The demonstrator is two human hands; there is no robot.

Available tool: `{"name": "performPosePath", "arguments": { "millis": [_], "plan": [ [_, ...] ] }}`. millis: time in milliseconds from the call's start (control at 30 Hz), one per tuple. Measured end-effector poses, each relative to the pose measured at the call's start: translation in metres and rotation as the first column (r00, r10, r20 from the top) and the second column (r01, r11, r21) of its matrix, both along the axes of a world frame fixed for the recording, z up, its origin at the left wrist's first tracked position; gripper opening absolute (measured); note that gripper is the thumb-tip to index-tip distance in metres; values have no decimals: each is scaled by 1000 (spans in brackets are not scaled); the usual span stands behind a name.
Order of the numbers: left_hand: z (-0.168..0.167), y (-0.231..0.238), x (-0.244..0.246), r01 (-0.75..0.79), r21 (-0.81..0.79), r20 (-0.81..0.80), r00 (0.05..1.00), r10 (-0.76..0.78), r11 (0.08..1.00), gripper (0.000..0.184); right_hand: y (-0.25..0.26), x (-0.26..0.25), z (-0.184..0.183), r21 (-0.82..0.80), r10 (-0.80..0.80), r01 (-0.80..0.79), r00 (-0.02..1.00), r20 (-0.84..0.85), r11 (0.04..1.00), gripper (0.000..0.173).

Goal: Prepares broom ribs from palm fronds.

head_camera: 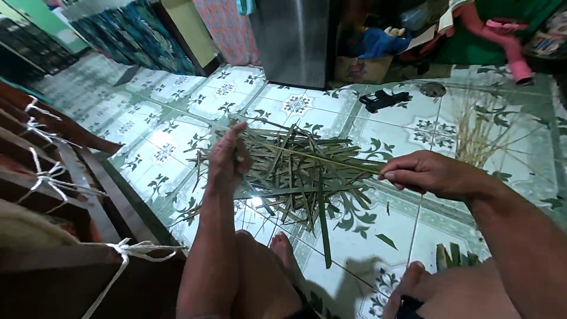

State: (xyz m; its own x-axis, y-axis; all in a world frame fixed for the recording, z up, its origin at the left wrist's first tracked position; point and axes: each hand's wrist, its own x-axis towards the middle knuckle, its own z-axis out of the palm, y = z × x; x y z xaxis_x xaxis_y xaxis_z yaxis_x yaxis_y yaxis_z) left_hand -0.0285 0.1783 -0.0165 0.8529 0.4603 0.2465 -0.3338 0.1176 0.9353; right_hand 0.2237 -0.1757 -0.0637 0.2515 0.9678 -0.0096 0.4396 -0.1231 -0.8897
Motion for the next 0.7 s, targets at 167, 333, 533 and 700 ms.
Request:
{"name": "performPosePath", "arguments": {
  "millis": [167, 333, 533, 700],
  "plan": [
    [1, -7, 7, 72, -21, -31, 997, -73, 997, 38, -1, 1, -1, 29, -2, 1, 999, 36, 1000, 23],
    [9, 13, -7, -133, -78, 4, 991, 134, 988, 39, -12, 12, -1, -16, -51, 52, 997, 51, 999, 24],
    [1, 35, -11, -360, -229, 63, 922, 382, 905, 48, -21, 26, -5, -109, -124, 116, 990, -71, 987, 24],
    [-10, 12, 4, -145, -44, 1, 989, 145, 988, 37, -7, 18, -8, -137, -61, 48, 994, -93, 989, 25]
  ]
}}
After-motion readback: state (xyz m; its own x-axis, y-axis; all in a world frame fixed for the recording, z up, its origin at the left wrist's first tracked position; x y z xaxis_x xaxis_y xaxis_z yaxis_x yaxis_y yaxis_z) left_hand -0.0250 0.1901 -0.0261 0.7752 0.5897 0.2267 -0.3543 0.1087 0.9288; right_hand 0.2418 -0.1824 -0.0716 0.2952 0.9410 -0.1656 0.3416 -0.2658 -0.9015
